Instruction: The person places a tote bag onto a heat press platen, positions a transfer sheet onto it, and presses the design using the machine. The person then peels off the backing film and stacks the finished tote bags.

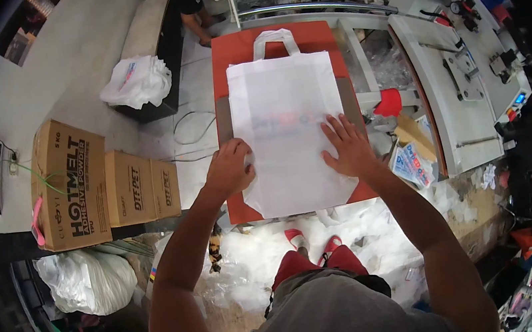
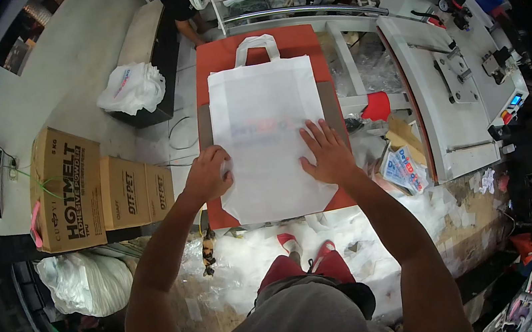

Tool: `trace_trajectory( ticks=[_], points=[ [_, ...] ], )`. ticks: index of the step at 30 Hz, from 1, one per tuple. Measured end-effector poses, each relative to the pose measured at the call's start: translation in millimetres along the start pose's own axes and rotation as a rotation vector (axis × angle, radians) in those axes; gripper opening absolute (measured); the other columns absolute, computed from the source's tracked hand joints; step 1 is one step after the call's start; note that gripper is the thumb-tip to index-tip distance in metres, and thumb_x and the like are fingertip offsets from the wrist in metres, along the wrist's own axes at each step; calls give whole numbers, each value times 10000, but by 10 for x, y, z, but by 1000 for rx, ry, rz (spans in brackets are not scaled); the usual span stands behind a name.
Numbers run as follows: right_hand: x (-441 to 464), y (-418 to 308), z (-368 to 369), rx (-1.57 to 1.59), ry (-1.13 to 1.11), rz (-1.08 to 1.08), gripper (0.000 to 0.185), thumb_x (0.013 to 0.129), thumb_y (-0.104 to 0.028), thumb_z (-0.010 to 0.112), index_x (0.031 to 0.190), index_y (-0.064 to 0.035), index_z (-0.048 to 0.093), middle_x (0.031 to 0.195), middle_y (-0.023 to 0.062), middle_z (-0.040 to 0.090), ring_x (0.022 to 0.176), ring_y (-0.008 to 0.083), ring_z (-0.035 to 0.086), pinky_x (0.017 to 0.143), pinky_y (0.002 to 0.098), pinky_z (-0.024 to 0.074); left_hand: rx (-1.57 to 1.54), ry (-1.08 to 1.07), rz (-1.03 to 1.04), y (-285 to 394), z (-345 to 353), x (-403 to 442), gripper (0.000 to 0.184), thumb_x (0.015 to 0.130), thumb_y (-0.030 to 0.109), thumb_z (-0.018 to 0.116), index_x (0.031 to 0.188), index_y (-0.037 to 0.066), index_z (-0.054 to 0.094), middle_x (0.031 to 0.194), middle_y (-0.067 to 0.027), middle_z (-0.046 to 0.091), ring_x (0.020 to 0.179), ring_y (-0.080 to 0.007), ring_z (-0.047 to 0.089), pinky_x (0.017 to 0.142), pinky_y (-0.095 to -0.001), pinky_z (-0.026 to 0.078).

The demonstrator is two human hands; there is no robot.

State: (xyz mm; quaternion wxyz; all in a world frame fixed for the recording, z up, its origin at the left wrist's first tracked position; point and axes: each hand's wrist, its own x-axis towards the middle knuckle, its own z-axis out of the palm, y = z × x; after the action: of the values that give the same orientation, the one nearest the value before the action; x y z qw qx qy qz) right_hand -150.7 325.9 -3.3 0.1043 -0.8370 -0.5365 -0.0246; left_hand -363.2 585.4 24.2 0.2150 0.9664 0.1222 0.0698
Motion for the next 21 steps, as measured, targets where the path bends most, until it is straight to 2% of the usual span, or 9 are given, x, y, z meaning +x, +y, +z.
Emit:
trace_trajectory(
  ticks=[4, 10, 13, 14, 15, 16, 17, 19, 21],
  points=[
    [103, 5, -103, 20, -62, 52, 641, 840, -347, 603, 1396, -72, 442, 1482, 159, 376, 1377, 388, 319, 1114, 511, 290, -172, 272, 26, -353, 184, -160, 201, 796, 93, 669, 984, 43, 617, 1125, -139, 600, 1027, -318, 596, 874, -408, 493],
    [-684, 284, -442, 471, 345, 308, 267, 875, -112, 576, 1118, -5, 610, 1191, 190, 592, 1100, 359, 556, 912, 433, 463, -421, 635, -655, -1011, 766, -1564, 146, 933, 103, 535, 964, -23, 602, 851, -151, 633, 827, -203, 622, 758, -354, 502],
    [-1591, 527, -301, 556, 367, 655, 140, 891, -76, 531, 963, 9, 617, 855, 202, 663, 816, 343, 653, 729, 419, 512, -74, 517, -808, -1015, 1574, -2715, 337, 944, 273, 498, 842, -33, 599, 763, -247, 606, 723, -438, 599, 663, -505, 463],
    [-1986, 715, -96, 536, 271, 732, 114, 870, -46, 520, 910, 7, 612, 833, 201, 664, 781, 336, 658, 708, 415, 515, -107, 201, -1072, -719, 1646, -2975, 378, 945, 332, 475, 879, -10, 621, 802, -252, 638, 778, -445, 635, 673, -533, 482],
    [-2404, 946, 206, 516, 173, 807, 102, 849, -17, 510, 858, 5, 608, 812, 199, 664, 746, 329, 663, 686, 410, 518, 115, -103, -953, -843, 2118, -3510, 354, 934, 326, 472, 888, 13, 632, 852, -253, 653, 818, -443, 645, 696, -539, 504],
    [-2819, 1107, 464, 572, 103, 907, 109, 823, 1, 496, 829, -1, 605, 810, 195, 666, 751, 337, 664, 690, 403, 521, -4, 8, -995, -535, 2345, -3890, 342, 921, 324, 471, 892, 33, 647, 854, -241, 657, 824, -441, 646, 718, -546, 508],
    [-3186, 1256, 724, 626, 33, 1014, 123, 797, 20, 482, 799, -8, 601, 808, 191, 668, 757, 344, 664, 695, 395, 523, 63, -380, -746, -761, 2879, -4555, 344, 912, 330, 474, 896, 42, 661, 872, -227, 669, 835, -437, 651, 734, -528, 517],
    [-3898, 1591, 1244, 441, -9, 911, 120, 772, -13, 503, 781, -28, 621, 802, 187, 676, 746, 383, 660, 700, 407, 532, 45, -938, -499, -410, 3162, -4863, 309, 872, 337, 554, 913, 68, 700, 933, -181, 697, 803, -328, 692, 715, -432, 546],
    [-4478, 2027, 1792, 116, -286, 757, 109, 777, -68, 521, 781, -38, 626, 804, 210, 674, 748, 419, 649, 688, 450, 537, -337, -1081, -659, 138, 3018, -4698, 314, 852, 367, 599, 933, 86, 712, 901, -121, 714, 732, -239, 700, 704, -381, 549]
  ],
)
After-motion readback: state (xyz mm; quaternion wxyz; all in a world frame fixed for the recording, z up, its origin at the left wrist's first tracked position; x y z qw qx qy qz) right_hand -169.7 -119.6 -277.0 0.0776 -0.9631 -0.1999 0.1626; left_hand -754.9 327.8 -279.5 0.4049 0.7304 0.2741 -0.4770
